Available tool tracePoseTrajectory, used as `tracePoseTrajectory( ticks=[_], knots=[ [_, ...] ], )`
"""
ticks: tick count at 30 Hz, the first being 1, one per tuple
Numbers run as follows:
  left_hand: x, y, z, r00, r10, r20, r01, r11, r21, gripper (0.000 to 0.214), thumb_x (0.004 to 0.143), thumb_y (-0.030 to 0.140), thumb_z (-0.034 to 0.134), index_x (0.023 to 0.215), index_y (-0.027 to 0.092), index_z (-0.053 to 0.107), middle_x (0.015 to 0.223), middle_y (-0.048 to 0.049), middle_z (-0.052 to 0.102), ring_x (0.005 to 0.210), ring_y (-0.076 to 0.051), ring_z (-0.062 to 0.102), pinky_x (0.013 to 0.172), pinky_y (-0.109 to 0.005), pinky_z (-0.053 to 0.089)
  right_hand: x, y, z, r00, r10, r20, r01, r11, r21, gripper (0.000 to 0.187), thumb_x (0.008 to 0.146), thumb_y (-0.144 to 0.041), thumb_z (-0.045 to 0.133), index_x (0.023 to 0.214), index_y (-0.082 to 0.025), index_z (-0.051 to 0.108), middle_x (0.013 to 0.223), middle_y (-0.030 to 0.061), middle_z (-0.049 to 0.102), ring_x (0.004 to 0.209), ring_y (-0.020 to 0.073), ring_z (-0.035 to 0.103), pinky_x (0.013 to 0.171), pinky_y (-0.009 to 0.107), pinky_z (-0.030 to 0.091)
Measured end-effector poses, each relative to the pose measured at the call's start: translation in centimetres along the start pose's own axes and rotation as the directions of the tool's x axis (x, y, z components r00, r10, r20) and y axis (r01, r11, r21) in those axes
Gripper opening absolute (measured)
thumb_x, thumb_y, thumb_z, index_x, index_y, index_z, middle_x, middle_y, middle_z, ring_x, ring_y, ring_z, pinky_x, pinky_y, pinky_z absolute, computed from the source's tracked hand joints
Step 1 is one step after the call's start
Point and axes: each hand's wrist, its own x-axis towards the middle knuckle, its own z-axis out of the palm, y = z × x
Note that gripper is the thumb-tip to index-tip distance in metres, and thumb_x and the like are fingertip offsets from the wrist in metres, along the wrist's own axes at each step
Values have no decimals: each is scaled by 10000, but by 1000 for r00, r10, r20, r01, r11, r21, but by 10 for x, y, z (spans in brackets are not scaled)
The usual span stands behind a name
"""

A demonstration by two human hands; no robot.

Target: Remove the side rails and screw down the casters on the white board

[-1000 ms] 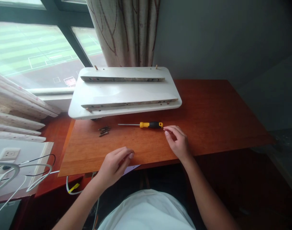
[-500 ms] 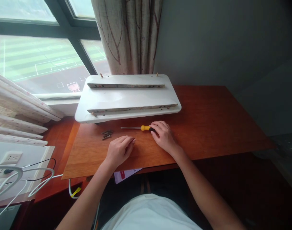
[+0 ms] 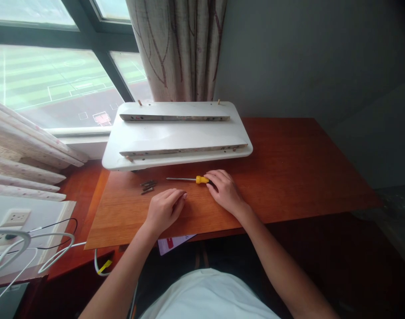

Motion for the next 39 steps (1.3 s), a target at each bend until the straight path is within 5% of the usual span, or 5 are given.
tracePoseTrajectory(
  ticks=[30, 39],
  knots=[
    [0, -2, -1, 1000, -10, -20, 9, 999, -46, 124, 957, 194, 533, 974, 181, 655, 844, -57, 687, 741, -176, 644, 678, -271, 463, 1, 5, -3, 999, 27, 30, -28, 999, 26, 307, 929, -165, 542, 1213, -211, 648, 1181, 72, 685, 1087, 241, 598, 957, 425, 499],
    [4, 2, -5, 998, -26, -60, 21, 996, -90, 210, 973, 301, 511, 947, 192, 689, 776, -67, 677, 699, -177, 638, 610, -265, 445, 5, 4, -9, 999, 41, 4, -41, 998, 54, 286, 936, -187, 535, 1200, -205, 644, 1174, 76, 680, 1093, 244, 592, 976, 438, 502]
  ],
)
